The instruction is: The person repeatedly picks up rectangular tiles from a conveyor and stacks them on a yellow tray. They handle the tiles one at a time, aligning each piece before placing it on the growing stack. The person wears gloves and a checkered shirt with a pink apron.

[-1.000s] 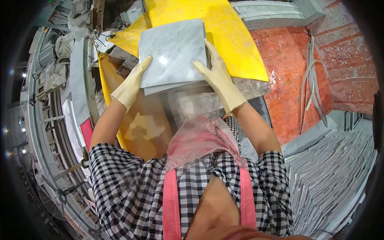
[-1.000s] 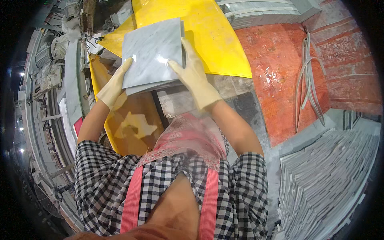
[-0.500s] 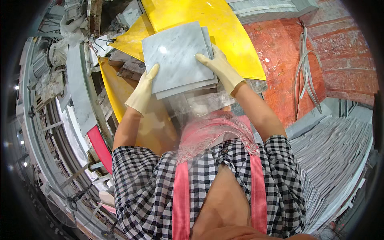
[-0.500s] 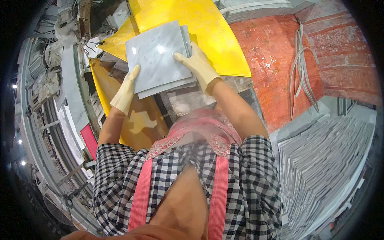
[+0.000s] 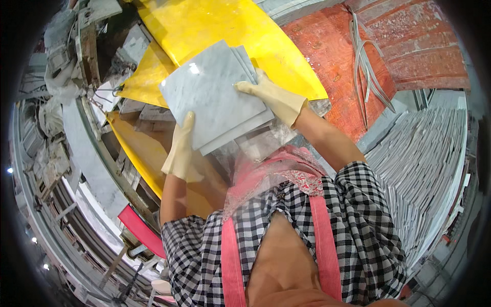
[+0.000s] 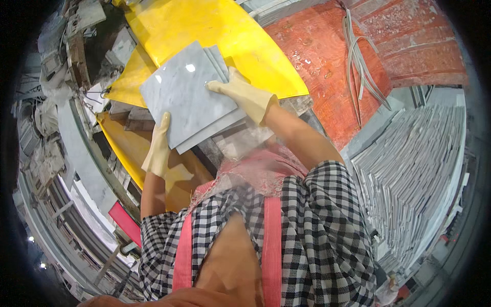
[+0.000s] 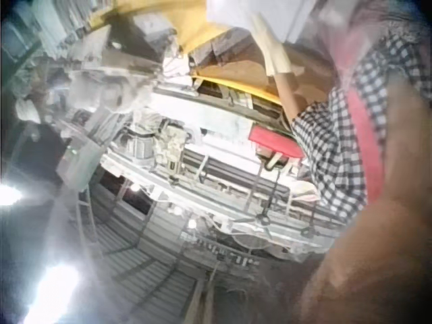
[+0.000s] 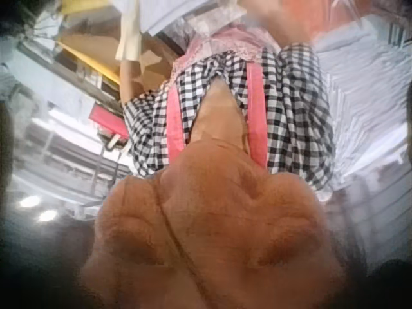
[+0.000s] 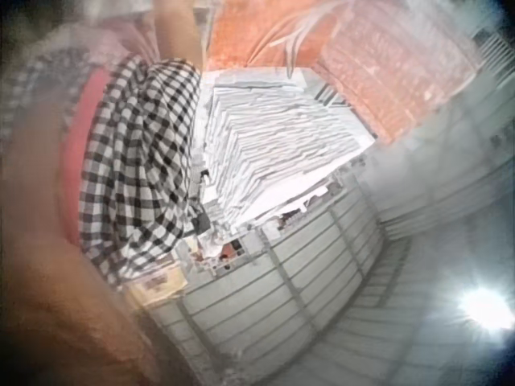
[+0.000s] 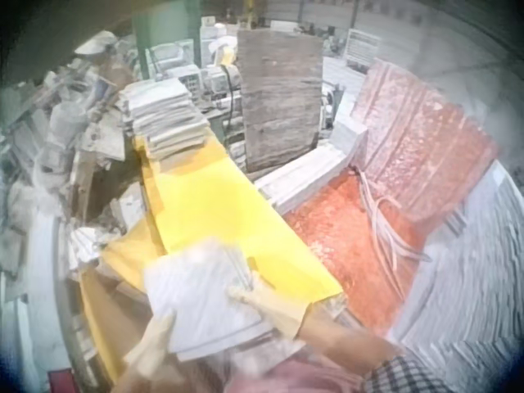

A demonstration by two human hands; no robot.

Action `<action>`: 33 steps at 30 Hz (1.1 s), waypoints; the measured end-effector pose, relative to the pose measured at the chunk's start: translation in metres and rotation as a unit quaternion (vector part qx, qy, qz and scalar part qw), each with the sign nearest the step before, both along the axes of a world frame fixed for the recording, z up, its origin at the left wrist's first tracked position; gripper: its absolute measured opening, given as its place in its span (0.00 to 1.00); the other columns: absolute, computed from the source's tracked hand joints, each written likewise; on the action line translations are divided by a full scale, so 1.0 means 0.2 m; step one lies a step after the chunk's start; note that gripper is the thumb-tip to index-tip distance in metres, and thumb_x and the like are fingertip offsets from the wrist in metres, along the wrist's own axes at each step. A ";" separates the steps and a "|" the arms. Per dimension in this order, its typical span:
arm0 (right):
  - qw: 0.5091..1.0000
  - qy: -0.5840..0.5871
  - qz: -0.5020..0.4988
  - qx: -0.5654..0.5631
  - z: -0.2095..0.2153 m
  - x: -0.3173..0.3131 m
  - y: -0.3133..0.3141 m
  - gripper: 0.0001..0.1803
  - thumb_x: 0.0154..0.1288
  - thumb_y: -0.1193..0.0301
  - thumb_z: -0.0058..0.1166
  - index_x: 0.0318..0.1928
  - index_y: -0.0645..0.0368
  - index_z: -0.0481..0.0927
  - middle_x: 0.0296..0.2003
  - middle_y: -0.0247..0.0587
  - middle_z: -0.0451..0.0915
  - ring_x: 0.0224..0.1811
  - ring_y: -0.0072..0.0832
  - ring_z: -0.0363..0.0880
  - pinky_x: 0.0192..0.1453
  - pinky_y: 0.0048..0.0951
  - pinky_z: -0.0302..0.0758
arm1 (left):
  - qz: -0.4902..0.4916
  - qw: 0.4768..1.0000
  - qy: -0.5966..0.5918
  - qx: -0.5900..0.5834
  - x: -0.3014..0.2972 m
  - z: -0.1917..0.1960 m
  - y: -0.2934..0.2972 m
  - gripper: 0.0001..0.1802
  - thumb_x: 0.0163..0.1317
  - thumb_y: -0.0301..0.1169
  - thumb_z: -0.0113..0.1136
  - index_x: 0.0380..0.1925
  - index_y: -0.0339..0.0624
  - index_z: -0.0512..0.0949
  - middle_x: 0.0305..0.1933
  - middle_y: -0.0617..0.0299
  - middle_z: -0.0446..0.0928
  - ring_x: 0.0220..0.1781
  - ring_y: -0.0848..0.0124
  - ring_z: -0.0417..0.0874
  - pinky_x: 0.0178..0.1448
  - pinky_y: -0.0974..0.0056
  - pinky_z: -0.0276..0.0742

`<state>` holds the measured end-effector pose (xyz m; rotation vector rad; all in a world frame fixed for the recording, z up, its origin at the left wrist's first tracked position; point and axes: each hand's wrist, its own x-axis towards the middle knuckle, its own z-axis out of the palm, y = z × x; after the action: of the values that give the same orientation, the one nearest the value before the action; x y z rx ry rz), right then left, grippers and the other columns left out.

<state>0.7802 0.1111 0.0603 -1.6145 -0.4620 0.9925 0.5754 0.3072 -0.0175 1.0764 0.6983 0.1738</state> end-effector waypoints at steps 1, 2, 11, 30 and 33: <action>1.000 0.006 -0.020 -0.005 0.01 0.00 -0.02 0.44 0.66 0.52 0.65 0.71 0.68 0.63 0.64 0.53 0.73 0.64 0.36 0.76 0.69 0.36 0.73 | -0.005 1.000 -0.002 0.001 0.00 0.04 -0.02 0.38 0.75 0.46 0.57 0.74 0.31 0.62 0.72 0.51 0.71 0.69 0.63 0.75 0.73 0.60 0.70; 0.999 0.008 -0.040 -0.035 0.00 0.01 -0.01 0.43 0.65 0.53 0.65 0.71 0.65 0.64 0.65 0.51 0.73 0.64 0.35 0.76 0.68 0.35 0.74 | -0.013 0.999 -0.040 0.006 0.00 0.09 -0.05 0.38 0.75 0.46 0.57 0.74 0.30 0.62 0.71 0.51 0.71 0.69 0.63 0.75 0.73 0.60 0.70; 0.988 0.107 -0.049 0.097 -0.04 0.16 -0.27 0.49 0.60 0.50 0.70 0.72 0.69 0.65 0.67 0.55 0.71 0.72 0.37 0.68 0.74 0.33 0.65 | 0.062 0.992 0.071 0.082 0.13 0.71 -0.53 0.38 0.74 0.44 0.59 0.74 0.31 0.60 0.71 0.48 0.70 0.68 0.58 0.76 0.69 0.56 0.74; 0.883 0.063 -0.464 -0.016 0.34 0.49 -1.62 0.37 0.70 0.61 0.61 0.73 0.66 0.65 0.67 0.48 0.73 0.69 0.34 0.71 0.74 0.33 0.65 | -0.318 0.945 0.043 0.063 1.44 0.57 -1.35 0.35 0.70 0.40 0.66 0.71 0.34 0.68 0.65 0.55 0.78 0.63 0.68 0.79 0.68 0.63 0.73; 0.857 0.060 -0.512 -0.006 0.39 0.60 -1.77 0.36 0.70 0.61 0.62 0.71 0.65 0.68 0.64 0.47 0.76 0.65 0.33 0.75 0.71 0.33 0.69 | -0.375 0.926 0.035 0.023 1.65 0.55 -1.52 0.38 0.70 0.41 0.66 0.73 0.34 0.64 0.67 0.55 0.76 0.66 0.68 0.77 0.71 0.63 0.71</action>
<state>0.8997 -0.2430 0.1377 -1.4797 0.4874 0.2584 0.9054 0.0032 0.0933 1.3295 0.3047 -0.5132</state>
